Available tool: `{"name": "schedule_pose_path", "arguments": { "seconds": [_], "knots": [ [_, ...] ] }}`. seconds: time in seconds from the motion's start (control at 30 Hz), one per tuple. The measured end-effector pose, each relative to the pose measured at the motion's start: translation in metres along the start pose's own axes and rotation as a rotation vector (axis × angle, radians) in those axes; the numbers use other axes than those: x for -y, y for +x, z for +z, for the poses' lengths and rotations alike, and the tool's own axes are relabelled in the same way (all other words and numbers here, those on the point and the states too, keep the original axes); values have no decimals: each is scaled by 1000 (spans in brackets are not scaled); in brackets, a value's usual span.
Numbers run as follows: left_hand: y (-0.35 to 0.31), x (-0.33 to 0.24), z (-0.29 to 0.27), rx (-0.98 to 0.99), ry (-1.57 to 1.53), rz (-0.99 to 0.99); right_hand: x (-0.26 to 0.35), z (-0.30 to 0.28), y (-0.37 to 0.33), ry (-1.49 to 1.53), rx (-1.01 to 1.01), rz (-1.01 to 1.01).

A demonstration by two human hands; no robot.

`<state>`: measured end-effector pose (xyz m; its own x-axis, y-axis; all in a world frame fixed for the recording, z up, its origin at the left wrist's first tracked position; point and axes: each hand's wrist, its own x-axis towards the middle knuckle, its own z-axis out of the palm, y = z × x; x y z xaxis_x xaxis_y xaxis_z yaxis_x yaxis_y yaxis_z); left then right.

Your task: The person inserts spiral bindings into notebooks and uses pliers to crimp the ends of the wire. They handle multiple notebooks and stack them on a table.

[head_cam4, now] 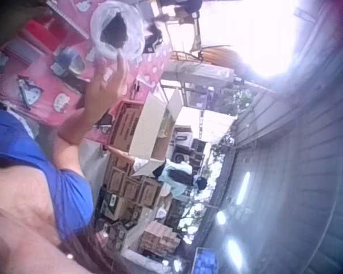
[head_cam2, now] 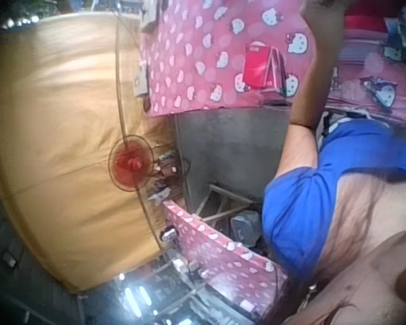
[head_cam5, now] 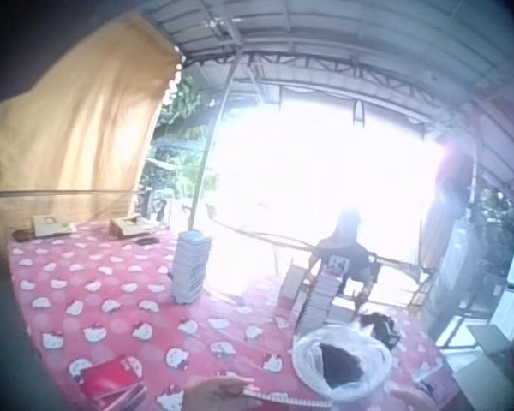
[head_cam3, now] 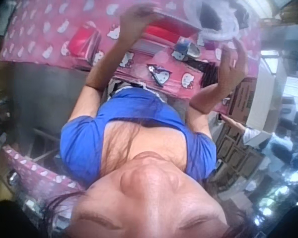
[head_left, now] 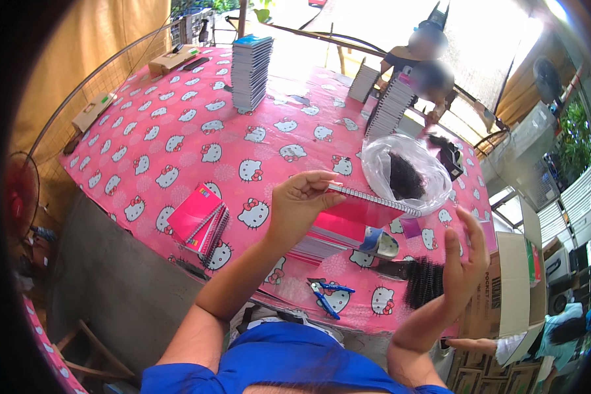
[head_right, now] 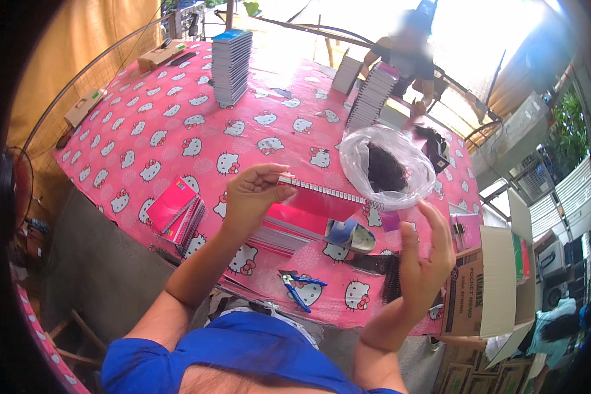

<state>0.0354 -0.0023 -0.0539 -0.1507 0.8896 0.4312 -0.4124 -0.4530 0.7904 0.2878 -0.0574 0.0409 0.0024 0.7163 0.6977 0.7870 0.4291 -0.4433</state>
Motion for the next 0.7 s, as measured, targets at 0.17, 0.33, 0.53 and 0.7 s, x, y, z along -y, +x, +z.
{"name": "schedule_pose_path", "arguments": {
  "seconds": [0.17,0.33,0.53,0.7],
  "knots": [
    [5,-5,5,-16,19,-194,53,57,56,-90,702,-391],
    [4,-3,8,0,-12,-140,60,75,75,-235,997,-318],
    [-4,-13,-12,-19,65,-75,46,83,6,304,15,-465],
    [-3,-14,14,82,160,217,-23,101,-141,221,523,-132]
  ]
}}
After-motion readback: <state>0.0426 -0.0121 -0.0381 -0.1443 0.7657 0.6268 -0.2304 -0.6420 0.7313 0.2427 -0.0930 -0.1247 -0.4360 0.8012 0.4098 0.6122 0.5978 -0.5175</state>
